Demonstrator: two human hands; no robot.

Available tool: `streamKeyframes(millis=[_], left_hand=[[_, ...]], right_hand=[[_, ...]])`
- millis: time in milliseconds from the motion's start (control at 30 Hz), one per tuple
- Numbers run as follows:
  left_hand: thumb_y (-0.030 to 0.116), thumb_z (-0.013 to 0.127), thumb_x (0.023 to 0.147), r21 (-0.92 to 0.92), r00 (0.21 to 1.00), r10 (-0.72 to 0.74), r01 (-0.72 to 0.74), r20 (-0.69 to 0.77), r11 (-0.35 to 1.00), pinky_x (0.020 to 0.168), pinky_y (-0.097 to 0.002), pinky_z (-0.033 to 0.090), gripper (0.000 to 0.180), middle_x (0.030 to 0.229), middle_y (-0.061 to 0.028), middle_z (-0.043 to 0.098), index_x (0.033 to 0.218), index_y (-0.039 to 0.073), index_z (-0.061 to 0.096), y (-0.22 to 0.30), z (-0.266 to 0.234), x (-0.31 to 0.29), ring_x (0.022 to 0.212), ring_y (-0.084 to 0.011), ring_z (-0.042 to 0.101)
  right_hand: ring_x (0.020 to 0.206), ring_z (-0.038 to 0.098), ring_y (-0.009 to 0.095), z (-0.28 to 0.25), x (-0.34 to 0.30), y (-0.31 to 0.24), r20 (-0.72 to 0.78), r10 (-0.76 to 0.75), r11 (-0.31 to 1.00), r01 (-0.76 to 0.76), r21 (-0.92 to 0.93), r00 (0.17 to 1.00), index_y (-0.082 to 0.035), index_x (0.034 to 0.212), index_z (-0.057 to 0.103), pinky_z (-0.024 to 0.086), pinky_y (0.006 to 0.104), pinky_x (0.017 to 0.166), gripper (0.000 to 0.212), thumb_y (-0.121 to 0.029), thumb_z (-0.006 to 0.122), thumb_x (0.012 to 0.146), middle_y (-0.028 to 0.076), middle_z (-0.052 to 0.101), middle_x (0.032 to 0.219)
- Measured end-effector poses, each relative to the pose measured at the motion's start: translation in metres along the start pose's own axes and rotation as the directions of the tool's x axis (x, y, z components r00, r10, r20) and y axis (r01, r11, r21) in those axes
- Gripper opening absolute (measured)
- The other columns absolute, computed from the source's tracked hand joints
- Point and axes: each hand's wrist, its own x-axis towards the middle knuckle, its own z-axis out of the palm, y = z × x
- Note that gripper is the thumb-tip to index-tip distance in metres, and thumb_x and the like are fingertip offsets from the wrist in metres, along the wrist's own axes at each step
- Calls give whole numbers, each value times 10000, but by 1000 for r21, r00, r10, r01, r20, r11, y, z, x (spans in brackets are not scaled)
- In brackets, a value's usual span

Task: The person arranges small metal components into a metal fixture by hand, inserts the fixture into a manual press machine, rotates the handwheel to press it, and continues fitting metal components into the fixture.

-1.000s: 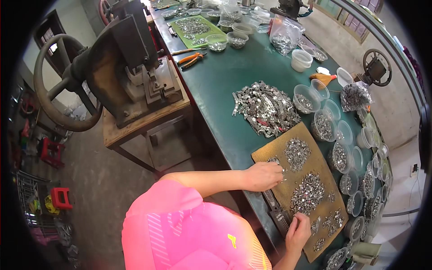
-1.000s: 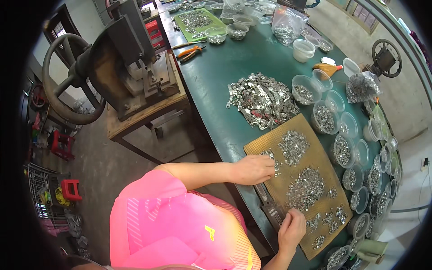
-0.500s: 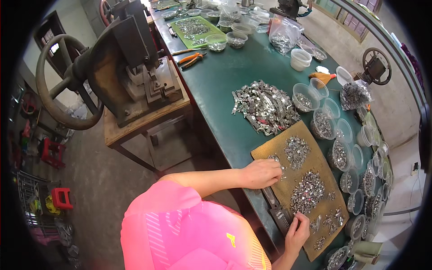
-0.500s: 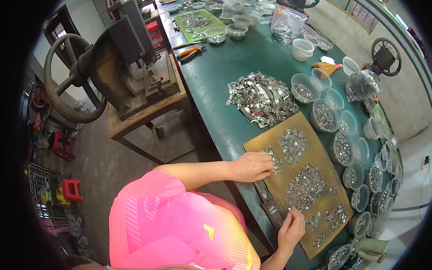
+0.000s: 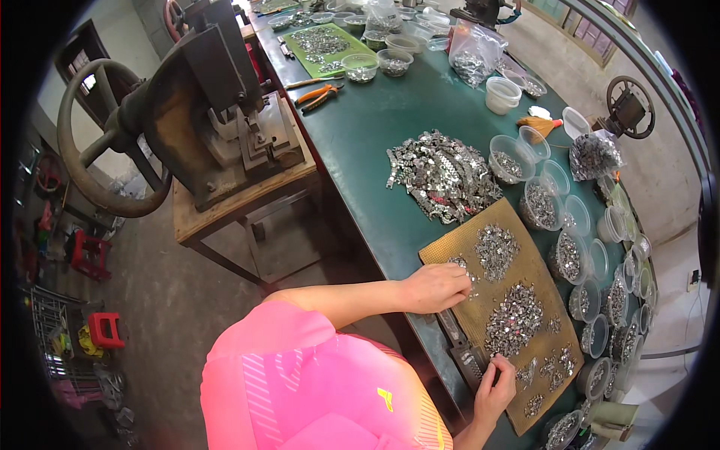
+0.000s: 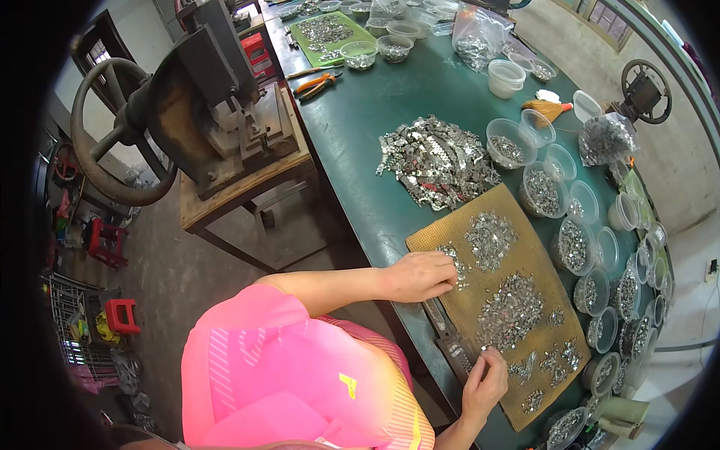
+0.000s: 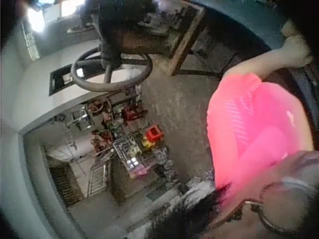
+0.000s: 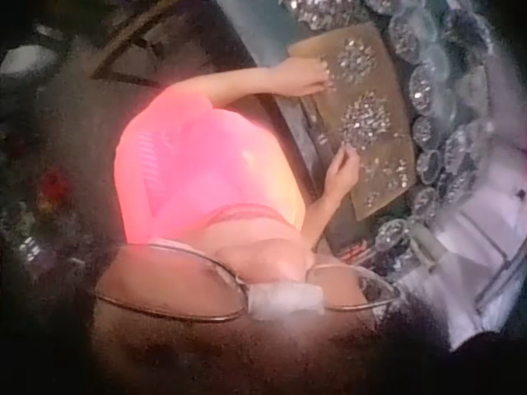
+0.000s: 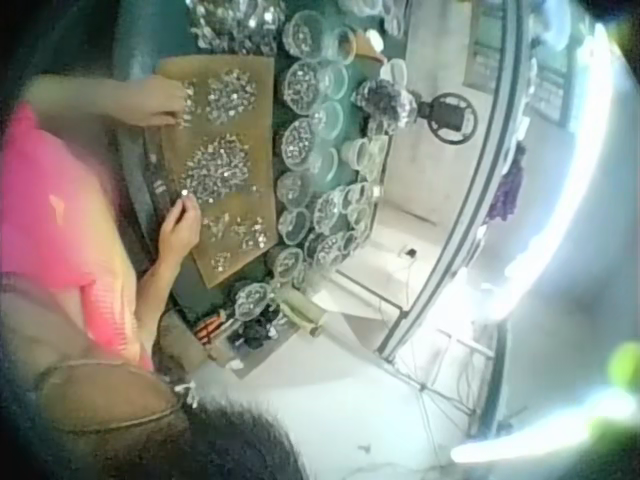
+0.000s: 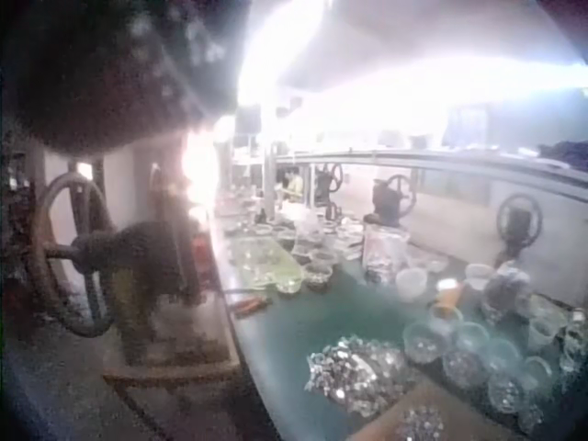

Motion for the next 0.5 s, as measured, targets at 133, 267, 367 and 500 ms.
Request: streamKeyframes(millis=[133, 267, 367, 500], left_hand=[[137, 672, 929, 5, 1000, 4, -4, -10, 1000, 831, -466, 517, 88, 935, -109, 630, 950, 78, 611, 3, 1, -5, 944, -335, 633], [143, 675, 931, -2, 999, 8, -8, -34, 1000, 820, -472, 518, 103, 931, -117, 627, 970, 78, 606, 6, 6, -9, 929, -347, 635], [151, 627, 953, -15, 997, -48, 49, 62, 999, 792, -492, 525, 94, 925, -150, 624, 973, 61, 605, 7, 3, 0, 912, -381, 641], [169, 643, 967, -33, 996, -86, 86, -20, 996, 801, -470, 531, 131, 932, -167, 660, 976, 39, 651, 9, -7, -1, 925, -390, 657]], right_hand=[[1012, 712, 403, -4, -4, -1, 3, -21, 1000, 21, 17, 1000, 26, 1045, 655, 561, 472, 903, 116, 56, 655, 933, 204, 721, 1053], [1023, 707, 411, -11, -13, 0, 5, -41, 999, 41, 7, 999, 28, 1052, 658, 560, 474, 918, 122, 50, 661, 932, 210, 719, 1071], [1028, 704, 418, -10, -19, -2, -32, -38, 997, 36, -64, 999, 26, 1068, 662, 558, 474, 931, 130, 35, 670, 938, 213, 721, 1095], [1038, 717, 382, -9, -12, -6, -49, -2, 999, -1, -48, 999, 2, 1069, 692, 562, 436, 932, 121, -15, 705, 950, 192, 741, 1130]])
